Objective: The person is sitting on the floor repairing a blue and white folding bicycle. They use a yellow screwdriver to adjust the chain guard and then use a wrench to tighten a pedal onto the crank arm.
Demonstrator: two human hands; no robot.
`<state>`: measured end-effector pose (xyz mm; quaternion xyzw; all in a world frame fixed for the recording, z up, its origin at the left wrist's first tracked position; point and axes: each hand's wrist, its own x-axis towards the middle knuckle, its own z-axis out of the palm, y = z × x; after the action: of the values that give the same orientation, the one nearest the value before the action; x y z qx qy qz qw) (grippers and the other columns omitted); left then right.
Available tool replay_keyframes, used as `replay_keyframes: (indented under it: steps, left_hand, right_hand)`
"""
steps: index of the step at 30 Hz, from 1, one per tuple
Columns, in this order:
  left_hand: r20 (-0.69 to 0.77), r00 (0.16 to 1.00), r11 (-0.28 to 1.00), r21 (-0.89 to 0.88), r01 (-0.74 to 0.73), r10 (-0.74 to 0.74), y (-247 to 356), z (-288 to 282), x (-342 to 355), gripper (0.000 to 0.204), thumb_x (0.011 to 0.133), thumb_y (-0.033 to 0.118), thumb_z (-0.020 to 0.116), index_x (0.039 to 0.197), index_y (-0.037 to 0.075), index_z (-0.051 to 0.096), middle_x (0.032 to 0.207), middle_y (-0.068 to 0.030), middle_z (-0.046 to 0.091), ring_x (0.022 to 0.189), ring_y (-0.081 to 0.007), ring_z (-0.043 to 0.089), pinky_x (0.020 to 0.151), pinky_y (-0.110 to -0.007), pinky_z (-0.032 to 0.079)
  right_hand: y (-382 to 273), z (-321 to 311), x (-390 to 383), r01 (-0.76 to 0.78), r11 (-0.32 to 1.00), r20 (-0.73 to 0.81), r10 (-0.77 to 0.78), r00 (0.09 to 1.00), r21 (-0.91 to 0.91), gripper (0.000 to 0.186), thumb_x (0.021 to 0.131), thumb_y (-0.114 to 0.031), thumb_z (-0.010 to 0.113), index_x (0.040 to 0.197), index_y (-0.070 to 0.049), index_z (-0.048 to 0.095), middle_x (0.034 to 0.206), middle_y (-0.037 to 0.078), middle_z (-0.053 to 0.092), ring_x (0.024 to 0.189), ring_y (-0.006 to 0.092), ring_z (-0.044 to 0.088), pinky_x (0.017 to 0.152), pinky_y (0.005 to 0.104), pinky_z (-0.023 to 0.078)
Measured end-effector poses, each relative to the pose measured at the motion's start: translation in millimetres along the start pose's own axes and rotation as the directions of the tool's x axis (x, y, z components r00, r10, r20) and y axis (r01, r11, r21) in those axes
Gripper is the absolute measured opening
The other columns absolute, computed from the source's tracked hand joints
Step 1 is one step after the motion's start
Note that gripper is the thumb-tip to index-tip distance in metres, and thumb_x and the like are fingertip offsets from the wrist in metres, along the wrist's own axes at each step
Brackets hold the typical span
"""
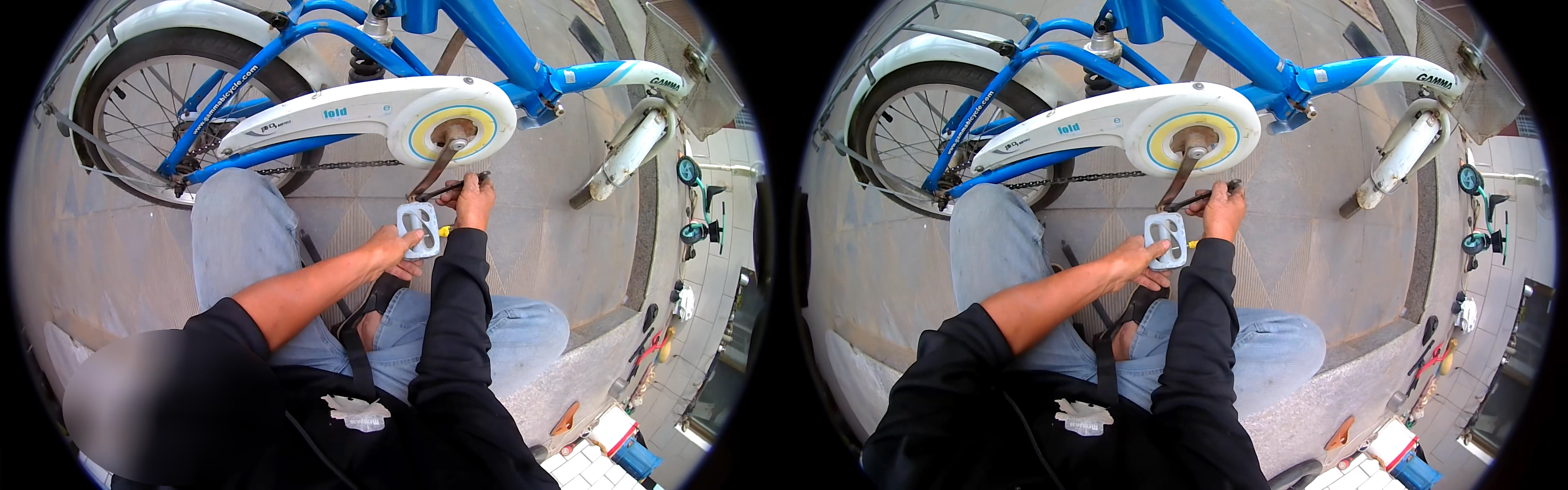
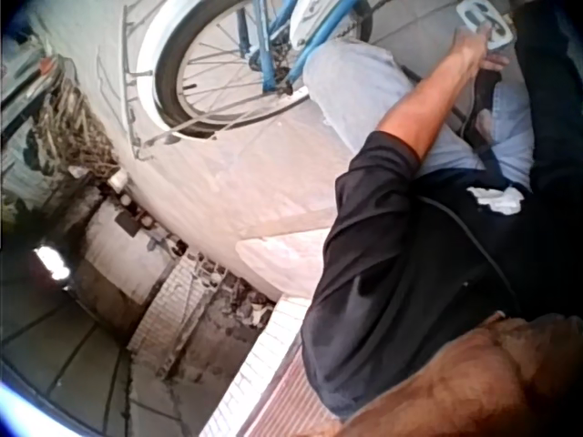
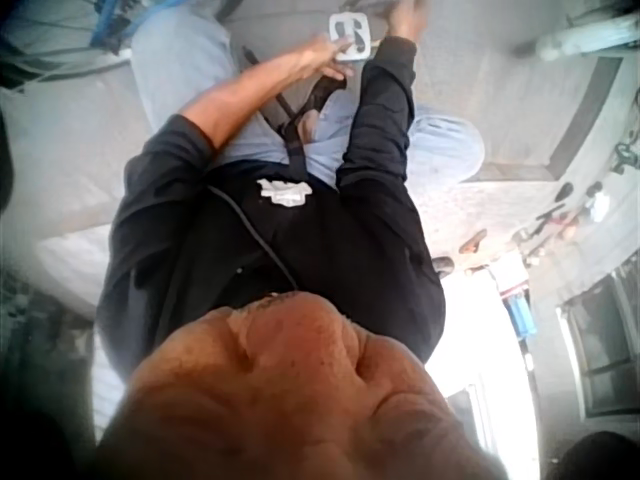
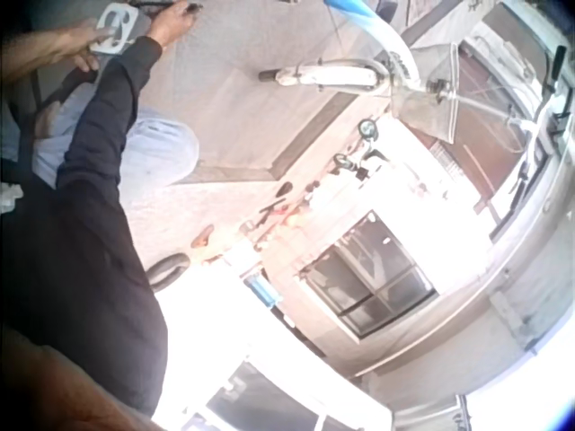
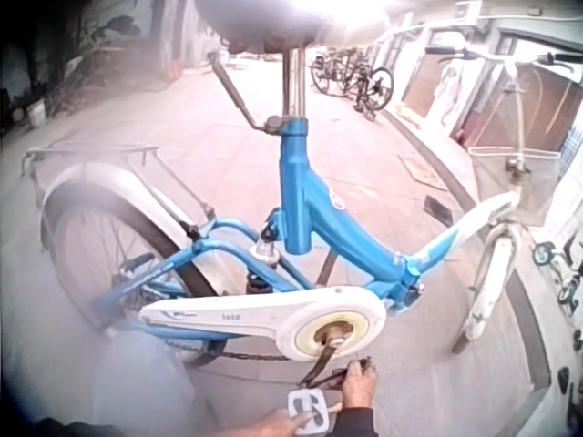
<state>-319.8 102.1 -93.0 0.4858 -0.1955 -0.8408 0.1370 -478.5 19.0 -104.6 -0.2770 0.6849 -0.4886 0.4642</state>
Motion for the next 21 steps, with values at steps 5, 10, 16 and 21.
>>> replay_keyframes:
  steps: [5,10,16,21]
  left_hand:
    - [-0.026,1.0,1.0,0.002,-0.017,0.017,-1,1,1,0.04,0.098,0.035,0.049,0.11,-0.002,0.056,0.09,-0.0141,0.064,0.072,-0.0236,0.067,0.062,-0.035,0.059]
    - [-0.102,0.993,0.998,-0.001,-0.063,0.063,1,7,-3,0.035,0.096,0.028,0.053,0.105,-0.005,0.058,0.089,-0.0143,0.065,0.068,-0.0223,0.065,0.059,-0.037,0.055]
    - [-0.231,0.953,0.974,0.159,-0.161,0.195,-19,2,17,0.039,0.093,0.028,0.056,0.09,-0.011,0.06,0.081,-0.0179,0.064,0.068,-0.0253,0.068,0.052,-0.039,0.054]
    - [-0.274,0.96,0.975,0.222,0.006,0.057,7,12,-15,0.029,0.091,0.019,0.056,0.098,-0.008,0.056,0.09,-0.019,0.066,0.08,-0.0315,0.066,0.063,-0.041,0.052]
  right_hand:
    - [-23,20,-30,0.262,0.915,-0.004,-0.277,0.961,-0.306,0.02,0.089,-0.015,0.054,0.09,0.002,0.043,0.07,0.016,0.065,0.044,0.021,0.062,0.041,0.0326,0.051]
    - [-6,33,-50,0.386,0.711,-0.014,-0.486,0.874,-0.587,0.025,0.089,-0.023,0.06,0.091,-0.002,0.046,0.077,0.02,0.066,0.069,0.0389,0.066,0.061,0.0454,0.052]
    - [-14,48,-82,0.371,0.637,-0.043,-0.537,0.843,-0.676,0.028,0.088,-0.028,0.061,0.095,-0.005,0.046,0.079,0.02,0.066,0.072,0.0421,0.064,0.063,0.0479,0.049]
    - [-11,31,-69,0.399,0.713,0.02,-0.475,0.879,-0.576,0.031,0.085,-0.029,0.066,0.092,-0.005,0.047,0.073,0.016,0.067,0.07,0.0368,0.067,0.063,0.0438,0.051]
